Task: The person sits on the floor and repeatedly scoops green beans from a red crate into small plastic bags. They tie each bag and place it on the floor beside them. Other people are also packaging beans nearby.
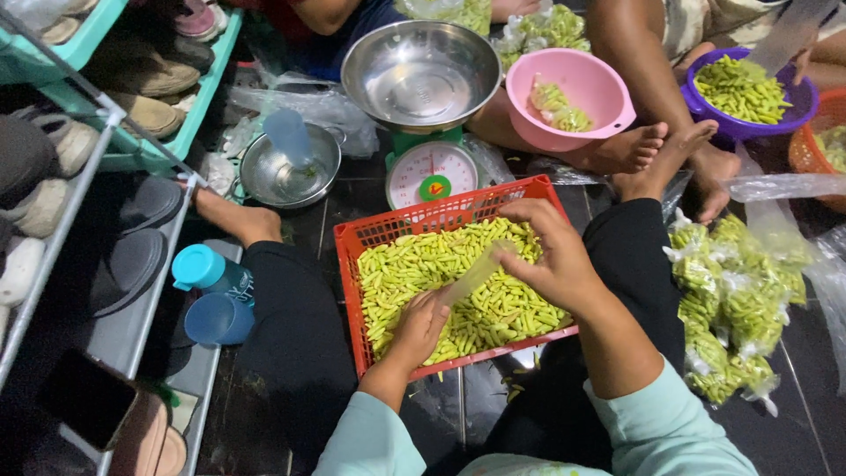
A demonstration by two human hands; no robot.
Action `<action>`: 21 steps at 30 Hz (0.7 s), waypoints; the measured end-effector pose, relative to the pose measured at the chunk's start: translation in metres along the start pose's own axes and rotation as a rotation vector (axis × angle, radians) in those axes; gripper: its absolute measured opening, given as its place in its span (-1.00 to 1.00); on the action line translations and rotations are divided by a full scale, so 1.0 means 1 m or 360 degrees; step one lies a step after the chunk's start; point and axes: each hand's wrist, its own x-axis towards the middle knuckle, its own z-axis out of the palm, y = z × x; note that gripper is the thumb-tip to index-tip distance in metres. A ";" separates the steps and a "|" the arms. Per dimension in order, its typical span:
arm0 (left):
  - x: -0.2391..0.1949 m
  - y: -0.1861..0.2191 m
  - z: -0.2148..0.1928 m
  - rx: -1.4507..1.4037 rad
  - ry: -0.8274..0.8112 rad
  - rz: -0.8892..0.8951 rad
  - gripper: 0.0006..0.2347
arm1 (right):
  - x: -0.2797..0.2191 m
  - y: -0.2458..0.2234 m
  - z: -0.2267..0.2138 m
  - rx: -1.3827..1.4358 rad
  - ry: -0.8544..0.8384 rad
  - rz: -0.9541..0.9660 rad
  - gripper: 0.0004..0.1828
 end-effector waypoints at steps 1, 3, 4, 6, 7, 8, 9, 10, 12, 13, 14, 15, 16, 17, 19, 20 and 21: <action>0.000 -0.004 0.002 0.0006 0.0008 -0.0003 -0.61 | 0.001 -0.005 0.003 0.0006 -0.0005 -0.0007 -0.47; 0.001 -0.012 0.004 -0.0075 0.0008 -0.0006 -0.61 | 0.004 -0.016 0.007 0.0039 -0.0379 0.0238 -0.02; -0.001 -0.009 0.007 -0.0067 0.0014 -0.0001 -0.61 | -0.004 0.000 0.015 0.0041 -0.0377 0.0226 -0.02; -0.002 -0.004 0.012 -0.0135 0.0069 -0.0186 -0.62 | -0.019 0.033 0.031 0.0217 -0.0297 0.0562 -0.75; 0.000 0.008 0.006 -0.0127 0.0079 -0.0185 -0.62 | -0.017 0.034 0.031 0.0220 -0.0301 0.0550 -0.75; 0.003 0.020 0.000 -0.0127 0.0024 -0.0234 -0.58 | -0.015 0.035 0.032 0.0309 -0.0171 0.0561 -0.77; 0.004 0.032 -0.006 -0.0126 -0.0040 -0.0286 -0.50 | -0.015 0.036 0.033 0.0402 -0.0035 0.0578 -0.78; 0.002 0.023 -0.003 -0.0116 -0.0038 -0.0288 -0.50 | -0.012 0.033 0.030 0.0411 -0.0035 0.0573 -0.78; 0.001 0.004 0.003 -0.0030 -0.0072 -0.0231 -0.74 | -0.005 0.027 0.022 0.0122 0.0302 0.0081 -0.80; 0.001 -0.003 0.008 -0.0026 -0.0060 -0.0226 -0.74 | -0.006 0.012 0.023 0.0123 0.0298 0.0068 -0.80; 0.000 -0.010 0.013 -0.0014 0.0007 -0.0310 -0.79 | -0.007 -0.003 0.025 0.0080 0.0241 -0.0169 -0.82; -0.004 -0.016 0.019 -0.0007 0.0073 -0.0402 -0.83 | -0.010 -0.019 0.027 0.0040 0.0178 -0.0398 -0.83; -0.003 -0.021 0.021 -0.0005 0.0083 -0.0406 -0.83 | -0.011 -0.038 0.036 0.0045 0.0170 -0.0405 -0.83; -0.002 -0.025 0.022 0.0009 -0.0058 -0.0680 -0.65 | -0.013 -0.058 0.045 0.0086 -0.0348 -0.0655 -0.76; -0.001 -0.027 0.022 0.0027 -0.0196 -0.0948 -0.42 | -0.027 -0.059 0.069 0.0123 -0.0868 -0.0907 -0.62; 0.000 -0.024 0.021 0.0033 -0.0176 -0.0856 -0.54 | -0.039 -0.039 0.085 -0.0529 -0.0922 -0.0999 -0.55; -0.001 -0.020 0.021 0.0036 -0.0160 -0.0765 -0.65 | -0.052 -0.020 0.100 -0.1186 -0.0949 -0.1063 -0.44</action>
